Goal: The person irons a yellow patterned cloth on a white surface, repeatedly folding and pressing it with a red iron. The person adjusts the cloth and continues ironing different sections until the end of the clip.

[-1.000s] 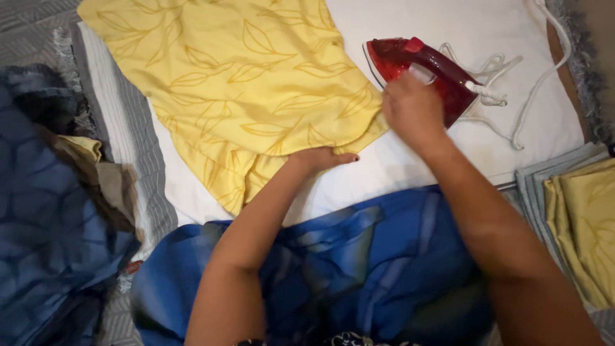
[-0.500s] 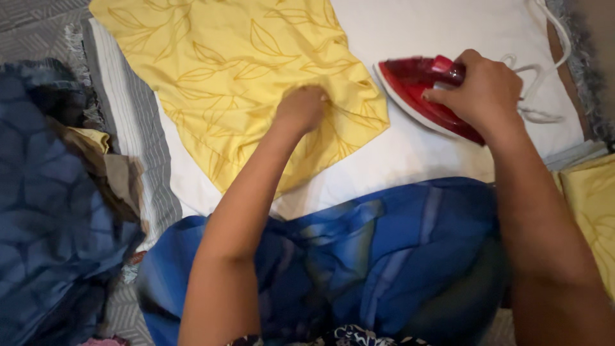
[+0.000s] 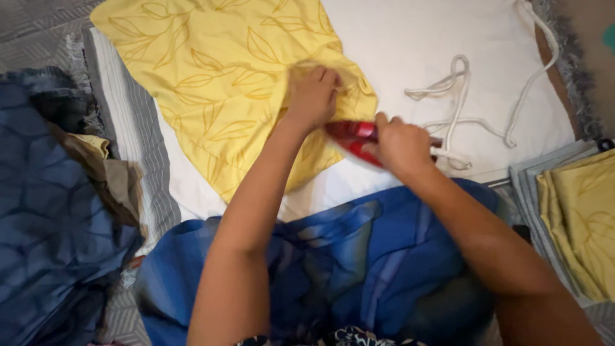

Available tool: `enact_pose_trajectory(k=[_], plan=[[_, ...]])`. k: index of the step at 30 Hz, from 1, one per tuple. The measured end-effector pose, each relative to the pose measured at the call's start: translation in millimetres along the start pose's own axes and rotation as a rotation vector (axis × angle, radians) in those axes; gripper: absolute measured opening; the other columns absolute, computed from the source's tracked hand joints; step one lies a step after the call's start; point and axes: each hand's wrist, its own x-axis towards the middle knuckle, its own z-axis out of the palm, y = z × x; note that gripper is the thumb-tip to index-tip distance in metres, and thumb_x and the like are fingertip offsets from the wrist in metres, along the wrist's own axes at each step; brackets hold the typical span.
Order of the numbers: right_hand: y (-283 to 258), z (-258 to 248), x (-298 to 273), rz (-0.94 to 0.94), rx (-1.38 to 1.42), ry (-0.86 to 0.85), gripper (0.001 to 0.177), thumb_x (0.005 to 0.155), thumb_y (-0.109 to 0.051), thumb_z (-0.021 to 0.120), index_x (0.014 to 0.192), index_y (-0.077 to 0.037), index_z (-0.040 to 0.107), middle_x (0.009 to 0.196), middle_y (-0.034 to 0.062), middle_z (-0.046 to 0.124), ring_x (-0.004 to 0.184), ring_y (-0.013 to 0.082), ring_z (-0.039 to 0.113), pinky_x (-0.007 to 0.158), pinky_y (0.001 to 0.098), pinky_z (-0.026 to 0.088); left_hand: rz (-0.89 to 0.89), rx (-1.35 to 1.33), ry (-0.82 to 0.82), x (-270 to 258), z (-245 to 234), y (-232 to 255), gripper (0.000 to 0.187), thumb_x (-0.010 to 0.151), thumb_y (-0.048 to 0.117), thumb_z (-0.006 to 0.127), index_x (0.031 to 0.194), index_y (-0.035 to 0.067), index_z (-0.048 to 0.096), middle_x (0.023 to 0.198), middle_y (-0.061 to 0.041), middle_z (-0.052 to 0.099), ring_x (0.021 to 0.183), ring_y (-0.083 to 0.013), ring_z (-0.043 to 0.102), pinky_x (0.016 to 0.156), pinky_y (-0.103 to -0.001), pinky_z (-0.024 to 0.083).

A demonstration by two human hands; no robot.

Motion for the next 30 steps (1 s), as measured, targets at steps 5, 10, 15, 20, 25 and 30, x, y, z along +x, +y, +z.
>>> enact_pose_trajectory(k=[5,10,15,20,25,30], plan=[[33.1,-10.4,11.7,0.090,-0.016,0.020,0.051,0.076,-0.048,0.084,0.101,-0.008,0.066,0.078,0.0159,0.071,0.070,0.0369,0.071,0.058,0.0506,0.054,0.077,0.671,0.250,-2.9,35.9,-23.3,0.028,0.093,0.030,0.056,0.111,0.015,0.072,0.148,-0.008,0.053,0.143,-0.0290,0.045,0.117,-0.070,0.012],[34.9,-12.3,9.4,-0.147,0.004,-0.160,0.046,0.071,-0.047,0.084,0.100,-0.016,0.069,0.077,0.0108,0.073,0.072,0.0343,0.071,0.059,0.0507,0.053,-0.134,0.157,0.060,33.1,81.9,-33.4,0.033,0.105,0.019,0.049,0.134,0.014,0.065,0.128,-0.019,0.068,0.123,-0.0377,0.061,0.108,-0.059,0.041],[4.1,9.6,-11.7,-0.280,0.054,0.020,0.048,0.074,-0.049,0.083,0.099,-0.012,0.066,0.083,0.0107,0.072,0.073,0.0332,0.072,0.059,0.0481,0.055,0.041,-0.185,0.361,73.8,108.2,-48.5,0.035,0.097,0.024,0.056,0.128,0.011,0.066,0.130,-0.018,0.068,0.125,-0.0364,0.060,0.108,-0.048,0.045],[11.1,9.5,-0.2,0.047,0.036,-0.060,0.053,0.074,-0.050,0.084,0.108,-0.014,0.067,0.087,0.0136,0.072,0.076,0.0357,0.072,0.062,0.0510,0.055,0.117,-0.147,0.426,77.5,108.1,-68.7,0.038,0.099,0.037,0.059,0.131,0.018,0.066,0.138,-0.011,0.065,0.132,-0.0323,0.055,0.113,-0.047,0.041],[68.3,-3.7,19.1,0.241,-0.102,-0.045,0.059,0.069,-0.046,0.087,0.110,-0.008,0.068,0.103,0.0187,0.071,0.095,0.0401,0.067,0.079,0.0579,0.050,-0.177,-0.136,0.181,52.2,88.9,-67.8,0.065,0.082,0.050,0.067,0.140,0.023,0.056,0.147,-0.005,0.054,0.139,-0.0264,0.045,0.113,-0.042,0.036],[70.7,35.4,22.3,-0.172,-0.202,0.491,0.028,0.092,-0.013,0.067,0.119,-0.008,0.068,0.118,0.0160,0.069,0.112,0.0358,0.064,0.094,0.0486,0.049,-0.139,-0.155,0.024,54.5,85.5,-67.0,0.068,0.090,0.045,0.061,0.150,0.018,0.044,0.159,-0.012,0.040,0.144,-0.0318,0.034,0.113,-0.046,0.031]])
